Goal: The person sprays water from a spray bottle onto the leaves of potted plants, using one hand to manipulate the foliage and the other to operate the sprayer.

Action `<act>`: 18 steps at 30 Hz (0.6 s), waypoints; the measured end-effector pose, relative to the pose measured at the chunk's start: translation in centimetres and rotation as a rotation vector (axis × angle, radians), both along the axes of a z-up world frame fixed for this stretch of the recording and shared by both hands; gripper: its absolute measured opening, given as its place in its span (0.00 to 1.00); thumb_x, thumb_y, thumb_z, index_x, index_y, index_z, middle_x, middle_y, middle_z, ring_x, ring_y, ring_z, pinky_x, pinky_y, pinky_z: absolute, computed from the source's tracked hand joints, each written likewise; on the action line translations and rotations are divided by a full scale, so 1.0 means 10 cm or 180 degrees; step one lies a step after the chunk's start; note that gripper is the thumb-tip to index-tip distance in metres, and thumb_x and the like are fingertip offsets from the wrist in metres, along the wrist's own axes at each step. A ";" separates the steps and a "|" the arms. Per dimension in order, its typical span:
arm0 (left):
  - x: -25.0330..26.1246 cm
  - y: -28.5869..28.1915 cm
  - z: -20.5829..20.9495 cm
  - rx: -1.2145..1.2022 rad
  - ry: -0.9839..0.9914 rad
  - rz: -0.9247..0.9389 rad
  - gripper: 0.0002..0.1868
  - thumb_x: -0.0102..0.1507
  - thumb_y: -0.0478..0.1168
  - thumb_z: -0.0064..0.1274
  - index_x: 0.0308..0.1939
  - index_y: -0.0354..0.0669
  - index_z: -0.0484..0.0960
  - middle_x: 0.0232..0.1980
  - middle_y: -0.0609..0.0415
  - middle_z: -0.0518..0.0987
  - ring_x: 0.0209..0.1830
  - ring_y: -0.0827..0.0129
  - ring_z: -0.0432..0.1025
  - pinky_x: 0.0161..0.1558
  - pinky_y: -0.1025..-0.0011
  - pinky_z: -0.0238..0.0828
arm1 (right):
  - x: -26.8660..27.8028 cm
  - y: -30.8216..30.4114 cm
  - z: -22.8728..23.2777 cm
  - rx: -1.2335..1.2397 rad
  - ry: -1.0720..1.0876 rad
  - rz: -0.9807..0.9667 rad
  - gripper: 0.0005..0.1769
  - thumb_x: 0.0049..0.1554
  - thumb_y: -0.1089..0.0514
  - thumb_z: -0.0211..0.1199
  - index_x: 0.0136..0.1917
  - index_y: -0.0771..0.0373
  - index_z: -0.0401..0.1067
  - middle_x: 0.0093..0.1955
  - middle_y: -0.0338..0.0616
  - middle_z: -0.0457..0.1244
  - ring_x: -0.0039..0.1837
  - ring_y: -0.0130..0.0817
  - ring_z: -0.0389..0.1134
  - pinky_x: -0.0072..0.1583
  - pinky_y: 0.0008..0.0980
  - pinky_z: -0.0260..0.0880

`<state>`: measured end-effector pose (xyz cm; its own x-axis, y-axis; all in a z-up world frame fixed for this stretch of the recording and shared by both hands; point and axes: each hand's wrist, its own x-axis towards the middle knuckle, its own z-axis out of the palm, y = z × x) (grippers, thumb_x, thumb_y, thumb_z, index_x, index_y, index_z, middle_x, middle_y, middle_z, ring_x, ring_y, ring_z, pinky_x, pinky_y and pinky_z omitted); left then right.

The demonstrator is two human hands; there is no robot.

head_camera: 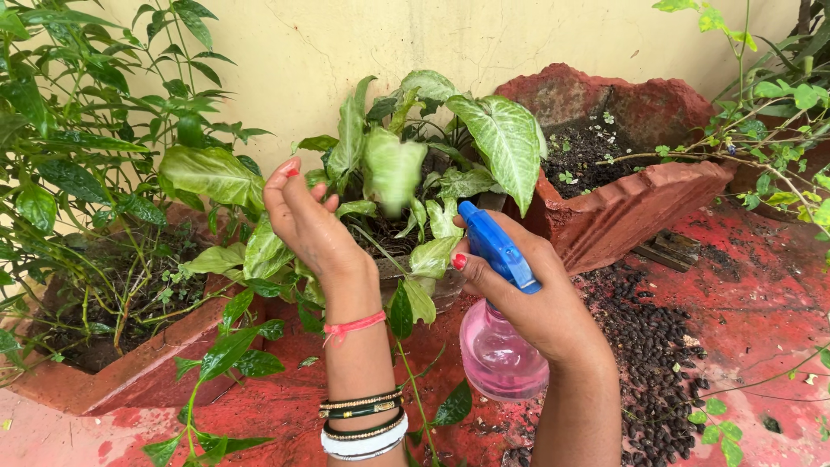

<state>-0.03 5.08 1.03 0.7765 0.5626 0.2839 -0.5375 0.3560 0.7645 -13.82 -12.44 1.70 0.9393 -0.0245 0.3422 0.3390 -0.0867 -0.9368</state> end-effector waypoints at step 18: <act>0.02 0.01 -0.01 0.1086 0.0625 -0.1183 0.43 0.66 0.68 0.30 0.73 0.41 0.65 0.75 0.46 0.68 0.46 0.59 0.80 0.41 0.68 0.75 | 0.05 0.16 -0.01 0.0220 0.0175 0.0576 0.23 0.56 0.64 0.63 0.66 0.66 0.72 0.42 0.38 0.65 0.43 0.22 0.66 0.46 0.27 0.72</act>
